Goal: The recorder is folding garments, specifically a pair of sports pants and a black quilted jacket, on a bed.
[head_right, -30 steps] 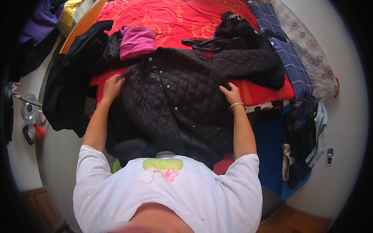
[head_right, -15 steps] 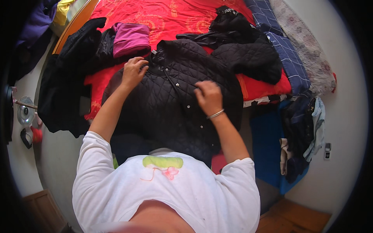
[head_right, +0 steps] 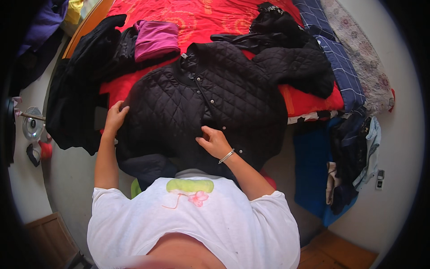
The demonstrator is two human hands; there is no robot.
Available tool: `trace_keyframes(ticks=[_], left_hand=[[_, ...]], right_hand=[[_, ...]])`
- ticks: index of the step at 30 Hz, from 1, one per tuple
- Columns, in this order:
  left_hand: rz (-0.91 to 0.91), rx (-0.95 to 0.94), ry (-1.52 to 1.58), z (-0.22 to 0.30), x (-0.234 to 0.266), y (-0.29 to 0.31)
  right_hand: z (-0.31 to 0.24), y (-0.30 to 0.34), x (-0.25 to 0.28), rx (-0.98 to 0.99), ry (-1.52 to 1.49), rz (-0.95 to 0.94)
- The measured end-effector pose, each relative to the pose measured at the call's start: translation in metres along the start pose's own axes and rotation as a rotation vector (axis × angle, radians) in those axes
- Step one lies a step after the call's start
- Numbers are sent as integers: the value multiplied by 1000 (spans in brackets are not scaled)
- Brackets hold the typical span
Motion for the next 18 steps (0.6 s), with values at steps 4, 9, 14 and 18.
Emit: trace_keyframes(ticks=[4, 9, 14, 18], left_hand=[[68, -69, 999, 0, 17, 1], [270, -28, 584, -21, 27, -3], [233, -121, -13, 10, 18, -25], [364, -455, -84, 77, 8, -51]], right_hand=[[-44, -9, 2, 405, 146, 163], [-86, -8, 36, 672, 380, 493], [-24, -36, 50, 312, 346, 385], [-15, -27, 47, 179, 399, 388]])
Point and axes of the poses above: each hand's wrist, its own y-axis away from the middle knuckle, its own x-axis out of the back of the hand, z = x × y, the point moved 4 cm from there along -y, towards the middle knuckle, and after that the axes turned 5 degrees about -y, right-handed, at the moved point
